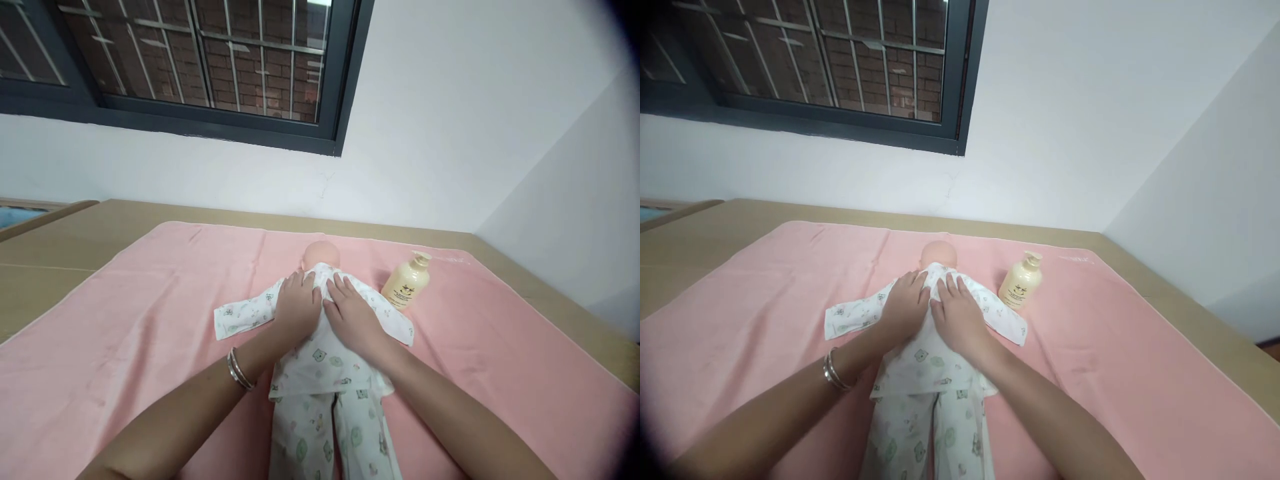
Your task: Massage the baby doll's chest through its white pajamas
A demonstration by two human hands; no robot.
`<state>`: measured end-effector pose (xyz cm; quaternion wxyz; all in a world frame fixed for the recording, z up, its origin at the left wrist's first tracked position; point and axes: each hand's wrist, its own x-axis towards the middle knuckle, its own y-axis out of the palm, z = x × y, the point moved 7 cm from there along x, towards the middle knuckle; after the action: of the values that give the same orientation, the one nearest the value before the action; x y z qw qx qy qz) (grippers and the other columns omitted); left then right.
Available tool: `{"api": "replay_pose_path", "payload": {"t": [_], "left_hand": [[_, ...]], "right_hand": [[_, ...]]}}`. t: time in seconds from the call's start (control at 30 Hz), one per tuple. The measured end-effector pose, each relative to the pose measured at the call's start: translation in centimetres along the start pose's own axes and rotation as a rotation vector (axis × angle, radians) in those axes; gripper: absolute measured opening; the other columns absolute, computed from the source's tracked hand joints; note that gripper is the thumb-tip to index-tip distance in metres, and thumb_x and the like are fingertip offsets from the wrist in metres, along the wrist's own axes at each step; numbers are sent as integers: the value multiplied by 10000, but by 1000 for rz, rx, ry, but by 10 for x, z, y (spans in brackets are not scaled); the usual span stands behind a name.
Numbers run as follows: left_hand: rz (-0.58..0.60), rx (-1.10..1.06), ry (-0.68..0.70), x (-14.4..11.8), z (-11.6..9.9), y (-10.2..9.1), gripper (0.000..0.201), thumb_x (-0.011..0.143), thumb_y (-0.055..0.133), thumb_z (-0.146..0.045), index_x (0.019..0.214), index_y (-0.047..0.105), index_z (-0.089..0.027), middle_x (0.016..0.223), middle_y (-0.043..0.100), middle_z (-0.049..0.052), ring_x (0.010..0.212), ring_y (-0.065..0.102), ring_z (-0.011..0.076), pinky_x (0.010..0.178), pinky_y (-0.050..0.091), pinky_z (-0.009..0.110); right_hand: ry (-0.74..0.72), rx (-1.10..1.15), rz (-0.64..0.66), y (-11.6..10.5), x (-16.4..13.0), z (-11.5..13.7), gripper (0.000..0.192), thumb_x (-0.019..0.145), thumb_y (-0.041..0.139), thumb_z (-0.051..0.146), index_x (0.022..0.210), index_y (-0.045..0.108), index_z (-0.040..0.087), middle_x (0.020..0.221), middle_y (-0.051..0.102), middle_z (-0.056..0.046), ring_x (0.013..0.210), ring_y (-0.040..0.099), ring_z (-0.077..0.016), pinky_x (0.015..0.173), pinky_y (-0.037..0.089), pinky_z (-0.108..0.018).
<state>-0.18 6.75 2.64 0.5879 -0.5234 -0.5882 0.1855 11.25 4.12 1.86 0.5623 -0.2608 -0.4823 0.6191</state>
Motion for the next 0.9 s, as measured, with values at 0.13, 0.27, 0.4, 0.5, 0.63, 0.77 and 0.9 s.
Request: {"api": "replay_pose_path", "payload": {"t": [0.13, 0.27, 0.4, 0.5, 0.63, 0.77, 0.9], "left_hand": [[-17, 99, 42, -19, -18, -1, 399, 906, 376, -192, 1266, 516, -94, 1290, 552, 187, 1226, 486, 327, 1004, 399, 495], [-32, 80, 50, -25, -22, -3, 390, 922, 366, -206, 1270, 515, -114, 1313, 543, 177, 1250, 471, 316, 1015, 398, 500], [-5, 12, 26, -15, -12, -3, 395, 927, 371, -251, 1270, 524, -124, 1289, 559, 171, 1220, 494, 304, 1011, 405, 486], [60, -54, -3, -2, 2, 1, 386, 924, 389, -296, 1234, 556, -137, 1214, 612, 152, 1180, 531, 290, 991, 425, 455], [114, -122, -53, 11, 20, 13, 404, 938, 368, -340, 1230, 561, -139, 1198, 639, 138, 1162, 558, 272, 988, 428, 430], [36, -91, -26, 14, 17, 17, 438, 937, 362, -322, 1302, 508, -130, 1268, 606, 144, 1200, 530, 277, 1010, 393, 433], [-14, -73, -17, 10, 6, 17, 426, 934, 360, -300, 1296, 525, -144, 1262, 606, 142, 1184, 526, 289, 1010, 372, 462]], "right_hand": [[-6, 128, -38, -3, 22, -27, 536, 996, 247, 457, 1375, 478, 157, 1512, 354, -127, 1430, 245, -272, 1161, 224, -484], [-35, 134, -63, -4, 28, -31, 474, 992, 288, 428, 1329, 516, 184, 1495, 388, -122, 1414, 289, -253, 1155, 240, -470], [-10, 66, -71, -9, 23, -20, 445, 990, 296, 355, 1315, 521, 151, 1472, 418, -144, 1394, 328, -254, 1147, 254, -447], [-12, 6, -46, -14, 12, -5, 424, 980, 309, 313, 1292, 539, 142, 1417, 489, -142, 1371, 367, -253, 1138, 273, -433], [2, -69, 6, -17, -4, 10, 445, 971, 333, 329, 1303, 519, 97, 1442, 445, -185, 1382, 344, -286, 1121, 298, -439], [16, -11, 19, -19, -1, 8, 418, 993, 278, 356, 1229, 562, 160, 1370, 532, -140, 1353, 391, -259, 1075, 344, -420], [24, 103, -21, -20, 20, -8, 412, 1003, 241, 398, 1040, 609, 217, 1144, 655, -74, 1134, 562, -213, 924, 430, -332]]}}
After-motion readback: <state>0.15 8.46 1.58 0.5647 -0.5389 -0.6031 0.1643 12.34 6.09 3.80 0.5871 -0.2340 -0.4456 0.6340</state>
